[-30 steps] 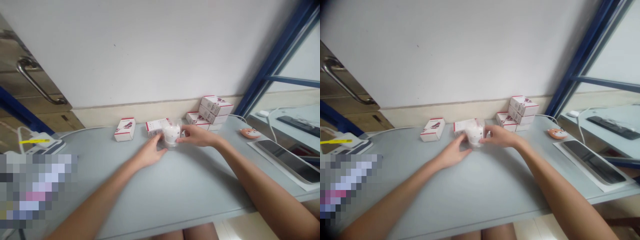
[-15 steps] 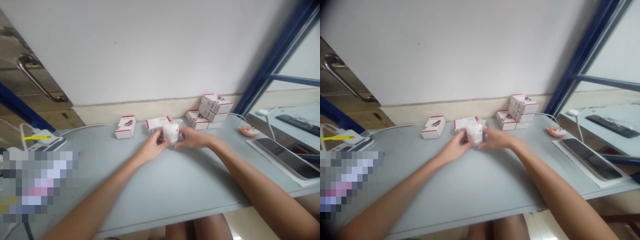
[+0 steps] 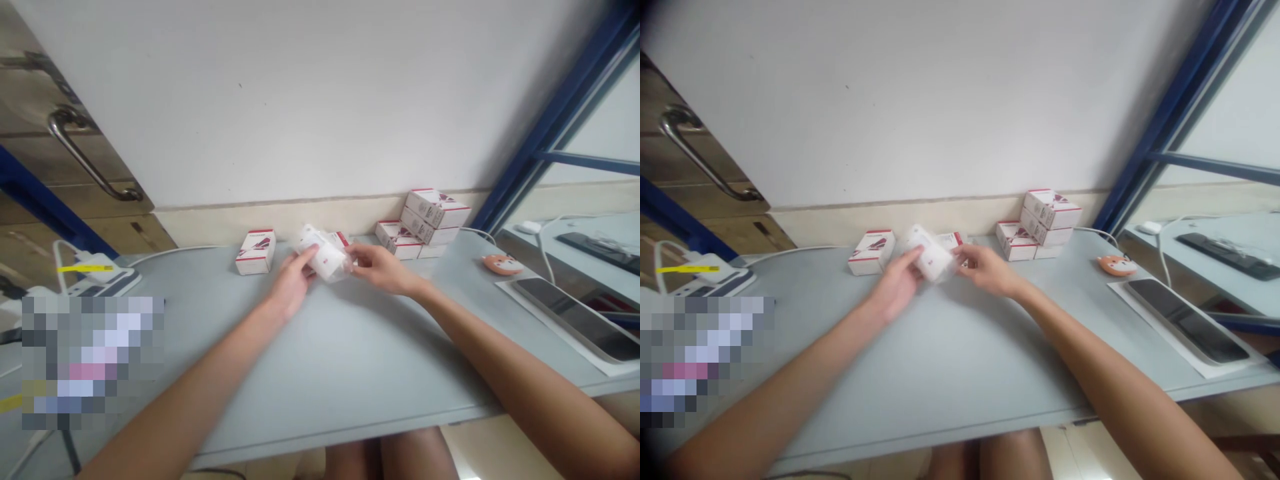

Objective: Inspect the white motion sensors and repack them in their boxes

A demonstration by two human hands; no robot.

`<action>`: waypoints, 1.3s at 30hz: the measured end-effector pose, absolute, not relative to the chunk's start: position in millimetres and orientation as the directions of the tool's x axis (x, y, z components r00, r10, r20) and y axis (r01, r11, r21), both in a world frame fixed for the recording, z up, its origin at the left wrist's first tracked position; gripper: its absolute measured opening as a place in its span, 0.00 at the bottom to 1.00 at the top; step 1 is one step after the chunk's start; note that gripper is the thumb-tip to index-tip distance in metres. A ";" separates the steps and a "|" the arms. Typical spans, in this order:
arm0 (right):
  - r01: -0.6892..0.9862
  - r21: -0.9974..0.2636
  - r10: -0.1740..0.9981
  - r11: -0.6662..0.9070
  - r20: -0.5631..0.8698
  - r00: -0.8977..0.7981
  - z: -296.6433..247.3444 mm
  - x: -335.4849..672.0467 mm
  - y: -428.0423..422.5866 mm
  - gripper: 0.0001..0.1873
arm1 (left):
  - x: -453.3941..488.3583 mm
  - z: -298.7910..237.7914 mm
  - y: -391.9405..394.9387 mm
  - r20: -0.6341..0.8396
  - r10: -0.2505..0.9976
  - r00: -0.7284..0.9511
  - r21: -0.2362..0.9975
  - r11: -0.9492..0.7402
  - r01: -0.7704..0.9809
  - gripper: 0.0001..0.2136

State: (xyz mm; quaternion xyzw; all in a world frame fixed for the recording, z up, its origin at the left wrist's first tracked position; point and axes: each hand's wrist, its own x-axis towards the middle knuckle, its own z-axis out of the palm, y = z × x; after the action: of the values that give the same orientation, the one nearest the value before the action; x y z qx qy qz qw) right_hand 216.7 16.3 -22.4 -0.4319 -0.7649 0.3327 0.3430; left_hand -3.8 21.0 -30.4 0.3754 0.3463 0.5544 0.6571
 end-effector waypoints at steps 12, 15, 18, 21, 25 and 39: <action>0.393 -0.781 0.867 0.485 0.371 -0.332 -34.5 204.1 13.5 0.14 | -6.1 -10.4 15.3 -0.244 0.968 0.060 0.661 0.211 -0.720 0.06; 0.489 -0.652 0.808 0.580 0.382 -0.449 -42.7 193.6 6.8 0.14 | -1.2 -9.3 10.6 -0.257 0.964 0.068 0.646 0.224 -0.730 0.04; 0.535 -0.558 0.773 0.634 0.448 -0.448 -42.7 189.3 3.6 0.08 | 1.1 -8.7 8.5 -0.318 0.947 0.041 0.634 0.244 -0.734 0.04; 0.477 -0.613 0.776 0.630 0.523 -0.353 -35.9 191.1 2.8 0.06 | -0.4 -9.0 9.3 -0.326 0.945 0.004 0.631 0.221 -0.743 0.04; 0.351 -0.778 0.853 0.521 0.458 -0.250 -31.3 191.1 0.1 0.09 | -3.0 -11.2 10.3 -0.248 0.968 0.025 0.672 0.191 -0.715 0.07; -0.283 -0.959 0.995 -0.004 0.024 -0.097 -29.9 184.7 7.0 0.16 | 4.6 -20.7 8.2 -0.134 0.983 0.124 0.761 0.182 -0.623 0.12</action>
State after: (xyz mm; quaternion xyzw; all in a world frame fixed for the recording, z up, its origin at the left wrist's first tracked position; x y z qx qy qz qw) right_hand 184.7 7.0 -29.9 -0.3953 -0.4501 0.5881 0.5434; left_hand 4.6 8.2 -20.7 0.2769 0.3249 0.5763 0.6968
